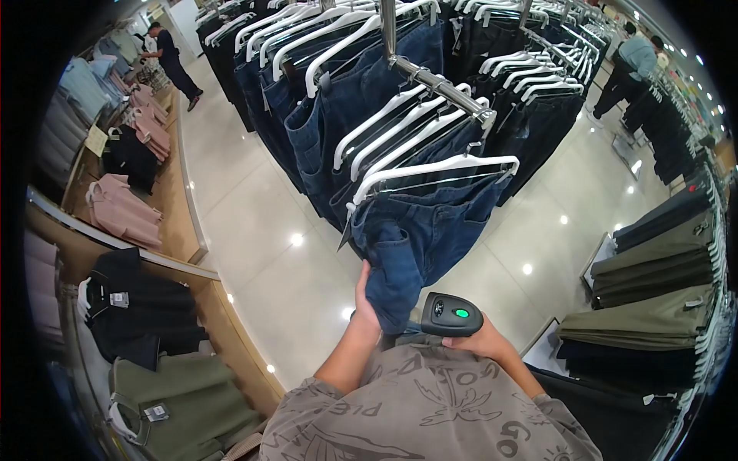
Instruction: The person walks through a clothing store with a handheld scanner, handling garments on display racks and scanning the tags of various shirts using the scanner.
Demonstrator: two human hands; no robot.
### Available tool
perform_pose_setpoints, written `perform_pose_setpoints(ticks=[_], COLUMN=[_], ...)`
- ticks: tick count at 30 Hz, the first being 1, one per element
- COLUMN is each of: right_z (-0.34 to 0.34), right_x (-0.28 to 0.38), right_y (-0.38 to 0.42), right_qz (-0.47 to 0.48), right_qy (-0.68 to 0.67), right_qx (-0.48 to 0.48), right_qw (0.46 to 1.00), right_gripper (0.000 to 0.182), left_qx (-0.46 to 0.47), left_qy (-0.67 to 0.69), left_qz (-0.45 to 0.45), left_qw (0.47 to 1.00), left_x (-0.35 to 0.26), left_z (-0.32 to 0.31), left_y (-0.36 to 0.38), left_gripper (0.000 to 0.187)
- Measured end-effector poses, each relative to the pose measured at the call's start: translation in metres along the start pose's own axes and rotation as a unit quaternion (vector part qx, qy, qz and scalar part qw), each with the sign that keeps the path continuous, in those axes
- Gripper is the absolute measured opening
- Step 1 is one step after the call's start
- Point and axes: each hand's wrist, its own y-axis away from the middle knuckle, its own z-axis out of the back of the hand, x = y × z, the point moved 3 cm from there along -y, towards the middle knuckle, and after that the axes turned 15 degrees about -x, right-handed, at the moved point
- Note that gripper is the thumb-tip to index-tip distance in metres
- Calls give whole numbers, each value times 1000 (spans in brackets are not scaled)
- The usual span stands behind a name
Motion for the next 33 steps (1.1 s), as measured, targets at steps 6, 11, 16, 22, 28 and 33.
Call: perform_pose_setpoints(ticks=[6, 11, 16, 22, 28, 33], right_z=[22, 43, 51, 48, 25, -2], right_x=[-14, -43, -67, -81, -98, -94], right_y=[19, 33, 42, 47, 28, 11], right_qz=[27, 20, 41, 18, 5, -38], right_qy=[-13, -60, -130, -122, -138, -107], right_qx=[-32, -67, -63, -9, 76, 141], right_qw=[999, 996, 989, 992, 988, 983], right_gripper=[48, 49, 56, 63, 66, 62], left_qx=[0, 19, -2, -155, -111, -96], left_qy=[11, 9, 26, 6, 94, 127], left_qz=[1, 29, 27, -28, -18, -62], left_qw=[1000, 999, 999, 987, 989, 985], left_x=[21, 37, 47, 65, 90, 90], left_z=[-9, -8, 11, 33, 64, 81], left_y=[3, 0, 1, 30, 67, 119], left_gripper=[58, 56, 52, 26, 12, 16])
